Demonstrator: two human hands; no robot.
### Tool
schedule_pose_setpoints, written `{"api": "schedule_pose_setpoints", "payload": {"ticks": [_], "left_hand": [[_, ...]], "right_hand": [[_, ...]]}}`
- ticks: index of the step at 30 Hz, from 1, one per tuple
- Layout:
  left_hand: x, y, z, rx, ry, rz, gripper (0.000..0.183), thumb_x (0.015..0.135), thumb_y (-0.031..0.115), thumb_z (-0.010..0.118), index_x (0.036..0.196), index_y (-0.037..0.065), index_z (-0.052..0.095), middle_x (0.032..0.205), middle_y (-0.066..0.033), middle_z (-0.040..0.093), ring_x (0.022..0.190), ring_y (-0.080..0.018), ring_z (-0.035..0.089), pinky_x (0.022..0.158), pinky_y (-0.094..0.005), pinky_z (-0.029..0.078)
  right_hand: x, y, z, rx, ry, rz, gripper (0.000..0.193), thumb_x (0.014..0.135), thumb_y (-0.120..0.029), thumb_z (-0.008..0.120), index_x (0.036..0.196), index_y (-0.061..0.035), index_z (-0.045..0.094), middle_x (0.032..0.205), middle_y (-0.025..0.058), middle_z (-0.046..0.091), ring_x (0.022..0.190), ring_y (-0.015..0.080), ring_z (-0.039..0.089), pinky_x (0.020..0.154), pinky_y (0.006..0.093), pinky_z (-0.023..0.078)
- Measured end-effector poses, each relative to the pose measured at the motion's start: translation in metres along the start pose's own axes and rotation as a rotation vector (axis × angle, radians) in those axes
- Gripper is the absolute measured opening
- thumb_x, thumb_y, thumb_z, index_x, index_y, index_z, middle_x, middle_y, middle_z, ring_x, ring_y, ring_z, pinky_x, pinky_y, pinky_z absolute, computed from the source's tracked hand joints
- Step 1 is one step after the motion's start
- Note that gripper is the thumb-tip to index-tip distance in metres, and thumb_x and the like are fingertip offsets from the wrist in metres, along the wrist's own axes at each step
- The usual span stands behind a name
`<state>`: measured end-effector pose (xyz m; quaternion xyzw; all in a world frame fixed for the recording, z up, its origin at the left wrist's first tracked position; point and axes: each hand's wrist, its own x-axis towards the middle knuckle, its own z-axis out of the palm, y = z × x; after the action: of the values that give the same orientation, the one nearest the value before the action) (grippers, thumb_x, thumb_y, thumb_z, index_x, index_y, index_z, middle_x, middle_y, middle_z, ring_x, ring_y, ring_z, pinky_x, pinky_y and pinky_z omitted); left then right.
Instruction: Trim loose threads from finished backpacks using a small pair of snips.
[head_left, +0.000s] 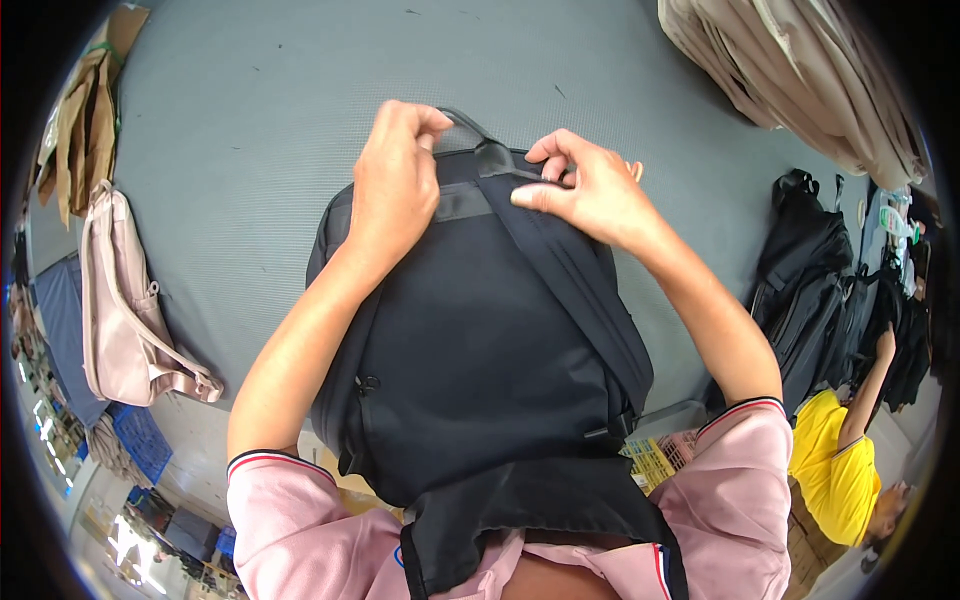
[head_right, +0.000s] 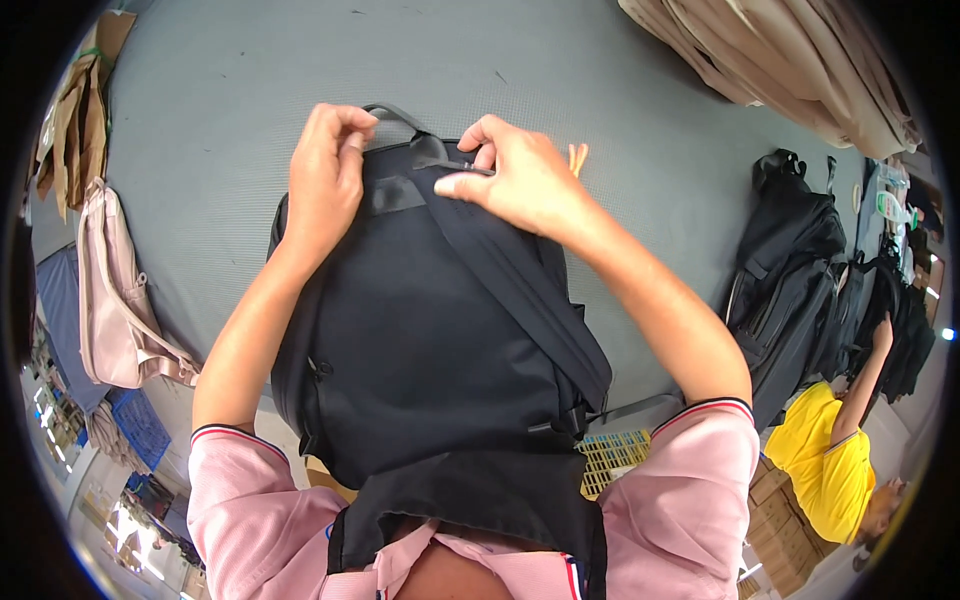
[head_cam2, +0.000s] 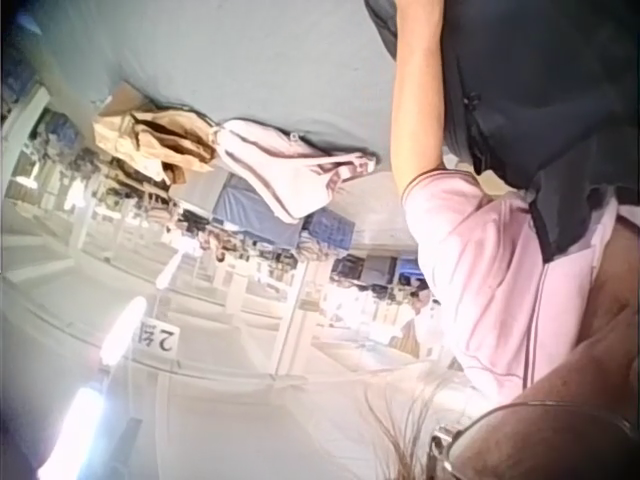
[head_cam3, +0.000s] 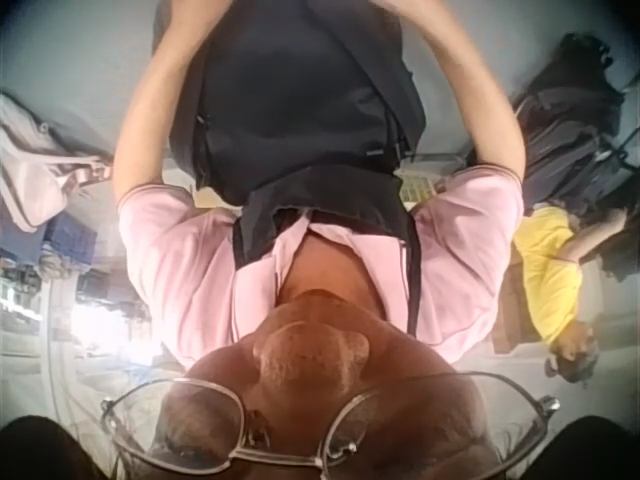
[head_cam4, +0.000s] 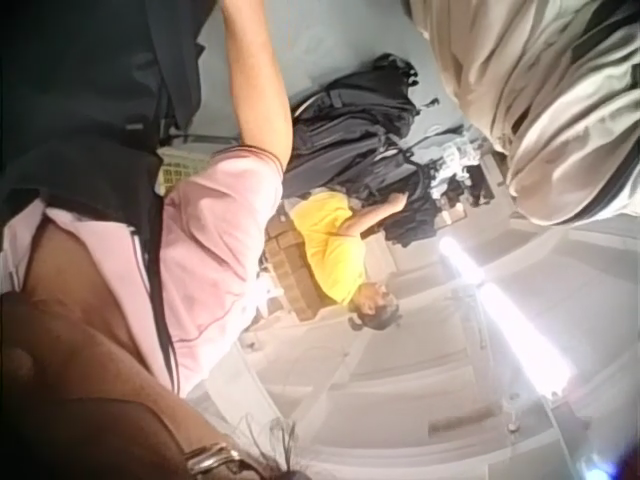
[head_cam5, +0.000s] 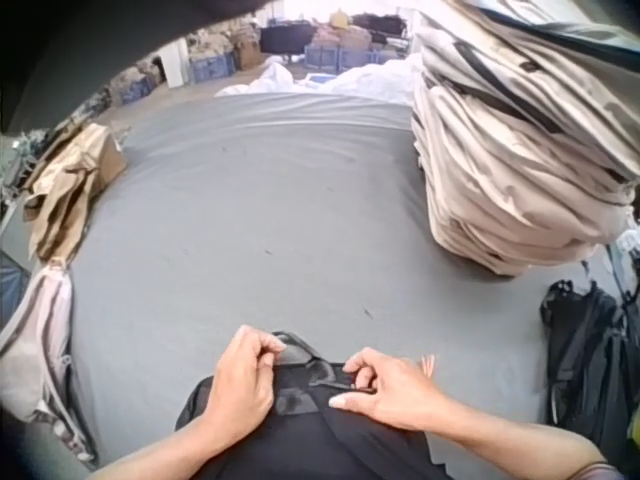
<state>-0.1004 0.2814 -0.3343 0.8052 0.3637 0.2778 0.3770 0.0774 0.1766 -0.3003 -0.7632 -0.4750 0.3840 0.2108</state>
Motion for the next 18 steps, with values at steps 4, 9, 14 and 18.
{"api": "schedule_pose_setpoints", "payload": {"ticks": [4, 9, 14, 18], "left_hand": [[-0.011, 0.012, -0.005, 0.177, -0.225, 0.073, 0.022, 0.079, 0.013, 0.068, 0.095, 0.002, 0.057, 0.091, -0.0089, 0.059, 0.088, -0.0245, 0.059, 0.078, -0.035, 0.047], [-0.033, 0.031, 0.0, 0.327, -0.213, 0.194, 0.058, 0.065, 0.03, 0.08, 0.115, 0.009, 0.059, 0.116, -0.0089, 0.055, 0.109, -0.0258, 0.05, 0.092, -0.042, 0.04], [-0.036, 0.042, 0.002, 0.291, -0.27, 0.182, 0.063, 0.061, 0.029, 0.083, 0.115, 0.012, 0.057, 0.106, -0.0049, 0.056, 0.106, -0.0227, 0.049, 0.09, -0.04, 0.033], [-0.04, 0.045, 0.009, 0.327, -0.27, 0.15, 0.065, 0.058, 0.028, 0.084, 0.114, 0.011, 0.056, 0.099, -0.003, 0.056, 0.101, -0.0215, 0.05, 0.087, -0.0393, 0.031]], "right_hand": [[-0.018, 0.001, 0.012, 0.258, -0.137, 0.08, 0.045, 0.079, -0.011, 0.07, 0.115, -0.0022, 0.046, 0.077, 0.0032, 0.058, 0.072, 0.0133, 0.057, 0.067, 0.0289, 0.047], [-0.05, 0.014, 0.037, 0.588, 0.025, -0.009, 0.046, 0.08, 0.003, 0.065, 0.119, -0.0018, 0.042, 0.072, 0.0007, 0.05, 0.069, 0.0075, 0.054, 0.064, 0.0243, 0.045], [-0.069, 0.015, 0.032, 0.499, 0.007, 0.042, 0.047, 0.079, 0.004, 0.066, 0.119, -0.003, 0.043, 0.07, -0.0014, 0.047, 0.064, 0.0038, 0.047, 0.057, 0.0212, 0.041], [-0.074, 0.012, 0.017, -0.021, 0.064, -0.145, 0.044, 0.078, -0.007, 0.07, 0.116, -0.0046, 0.047, 0.072, 0.0012, 0.048, 0.062, 0.0118, 0.051, 0.057, 0.0268, 0.041]]}}
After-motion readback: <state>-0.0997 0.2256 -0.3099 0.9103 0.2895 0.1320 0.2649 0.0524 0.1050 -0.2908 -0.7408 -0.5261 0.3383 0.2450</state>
